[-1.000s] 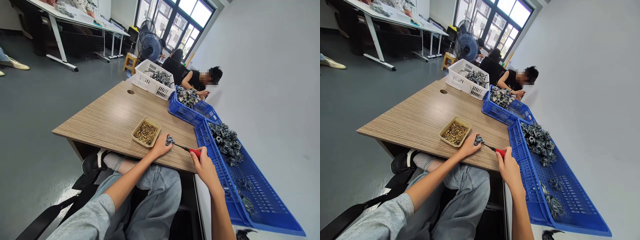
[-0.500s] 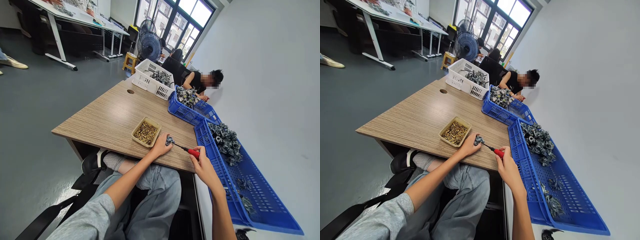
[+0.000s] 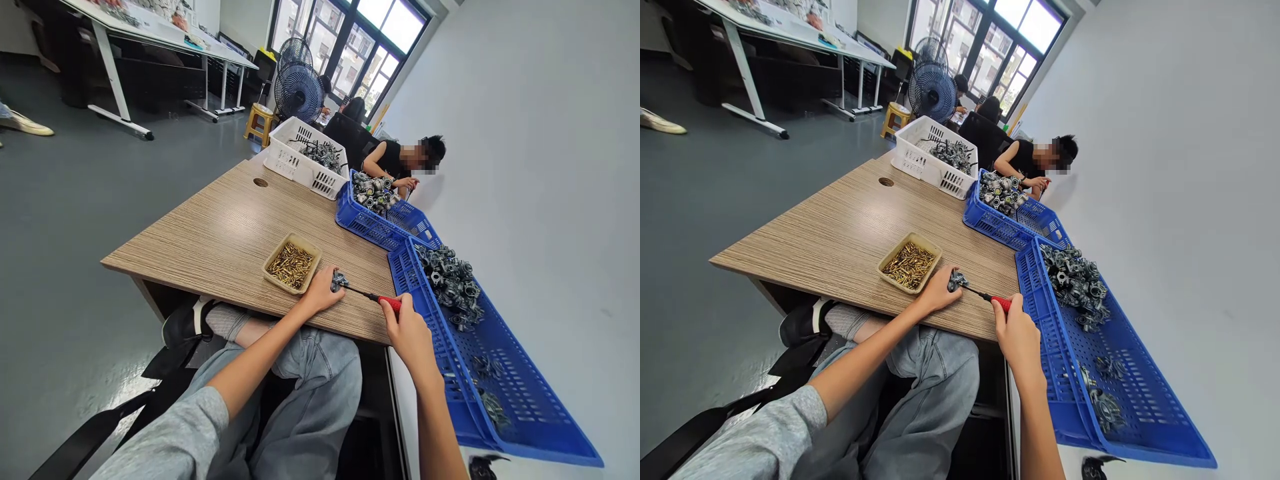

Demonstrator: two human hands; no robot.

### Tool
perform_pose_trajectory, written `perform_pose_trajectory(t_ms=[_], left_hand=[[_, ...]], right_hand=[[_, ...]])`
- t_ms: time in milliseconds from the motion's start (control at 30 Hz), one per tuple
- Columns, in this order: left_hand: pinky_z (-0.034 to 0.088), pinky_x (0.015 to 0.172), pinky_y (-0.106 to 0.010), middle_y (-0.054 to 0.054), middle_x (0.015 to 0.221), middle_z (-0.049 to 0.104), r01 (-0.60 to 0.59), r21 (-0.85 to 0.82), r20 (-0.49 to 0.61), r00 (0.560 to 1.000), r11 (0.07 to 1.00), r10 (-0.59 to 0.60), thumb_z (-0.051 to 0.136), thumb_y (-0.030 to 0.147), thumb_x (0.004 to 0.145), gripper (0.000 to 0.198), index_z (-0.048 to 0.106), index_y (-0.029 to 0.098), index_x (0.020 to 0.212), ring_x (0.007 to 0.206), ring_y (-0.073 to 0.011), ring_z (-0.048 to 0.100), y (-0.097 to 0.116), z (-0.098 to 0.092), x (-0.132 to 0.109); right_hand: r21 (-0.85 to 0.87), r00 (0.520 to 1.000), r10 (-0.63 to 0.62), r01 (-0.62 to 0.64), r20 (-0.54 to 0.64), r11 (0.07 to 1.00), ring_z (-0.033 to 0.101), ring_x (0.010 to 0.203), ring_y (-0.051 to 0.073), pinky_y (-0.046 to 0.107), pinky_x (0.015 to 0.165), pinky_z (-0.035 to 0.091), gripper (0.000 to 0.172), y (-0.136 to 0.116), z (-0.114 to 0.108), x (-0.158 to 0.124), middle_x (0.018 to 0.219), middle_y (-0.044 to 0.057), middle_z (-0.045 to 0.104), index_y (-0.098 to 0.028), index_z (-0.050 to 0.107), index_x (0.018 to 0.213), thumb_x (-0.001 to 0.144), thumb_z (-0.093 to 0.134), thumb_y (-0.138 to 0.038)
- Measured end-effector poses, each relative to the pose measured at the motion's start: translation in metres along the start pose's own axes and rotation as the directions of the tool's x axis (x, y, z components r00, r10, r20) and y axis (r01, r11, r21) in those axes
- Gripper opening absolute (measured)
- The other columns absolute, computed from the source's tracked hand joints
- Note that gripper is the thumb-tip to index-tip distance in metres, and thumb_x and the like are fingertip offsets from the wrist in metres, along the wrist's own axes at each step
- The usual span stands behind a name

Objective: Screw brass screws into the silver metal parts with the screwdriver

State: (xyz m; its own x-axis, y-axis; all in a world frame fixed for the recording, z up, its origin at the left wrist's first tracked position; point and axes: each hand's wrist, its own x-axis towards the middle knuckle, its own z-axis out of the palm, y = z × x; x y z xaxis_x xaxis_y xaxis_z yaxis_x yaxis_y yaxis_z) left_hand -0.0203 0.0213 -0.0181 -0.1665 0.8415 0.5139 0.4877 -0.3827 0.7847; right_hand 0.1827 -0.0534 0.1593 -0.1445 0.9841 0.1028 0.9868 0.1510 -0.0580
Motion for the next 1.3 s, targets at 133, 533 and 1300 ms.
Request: perform_pose_trajectory(t_ms=[133, 533, 1300], left_hand=[[0.053, 0.108, -0.048, -0.011, 0.121, 0.067, -0.002, -0.001, -0.007, 1.000, 1.000, 0.002, 0.068, 0.023, 0.080, 0.053, 0.055, 0.019, 0.132, 0.116, -0.0298, 0.066, 0.000, 0.000, 0.000], [0.054, 0.107, -0.048, -0.010, 0.120, 0.067, 0.007, 0.011, 0.008, 1.000, 1.000, -0.007, 0.070, 0.025, 0.082, 0.051, 0.055, 0.021, 0.130, 0.114, -0.0295, 0.066, 0.001, -0.002, 0.000], [0.053, 0.108, -0.048, -0.011, 0.121, 0.067, 0.007, 0.009, 0.007, 1.000, 1.000, -0.007, 0.071, 0.029, 0.085, 0.049, 0.055, 0.020, 0.131, 0.116, -0.0307, 0.065, 0.000, 0.000, 0.000]], right_hand=[[-0.023, 1.000, 0.008, -0.008, -0.004, 1.000, 0.071, 0.082, 0.030, 0.030, 0.065, 0.028, 0.032, 0.000, 0.001, 0.000, 0.091, 0.008, 0.072, -0.026, 0.046, 0.112, 0.112, 0.039, -0.057], [0.377, 0.968, -0.248, 0.215, 0.042, 0.901, 0.071, 0.099, 0.028, 0.037, 0.083, 0.049, 0.024, 0.015, 0.002, -0.002, 0.124, 0.010, 0.069, -0.028, 0.039, 0.124, 0.109, 0.039, -0.047], [-0.042, 0.999, 0.039, -0.039, -0.018, 0.998, 0.071, 0.081, 0.030, 0.031, 0.064, 0.031, 0.039, -0.005, -0.001, 0.000, 0.089, 0.011, 0.074, -0.026, 0.053, 0.108, 0.111, 0.038, -0.062]])
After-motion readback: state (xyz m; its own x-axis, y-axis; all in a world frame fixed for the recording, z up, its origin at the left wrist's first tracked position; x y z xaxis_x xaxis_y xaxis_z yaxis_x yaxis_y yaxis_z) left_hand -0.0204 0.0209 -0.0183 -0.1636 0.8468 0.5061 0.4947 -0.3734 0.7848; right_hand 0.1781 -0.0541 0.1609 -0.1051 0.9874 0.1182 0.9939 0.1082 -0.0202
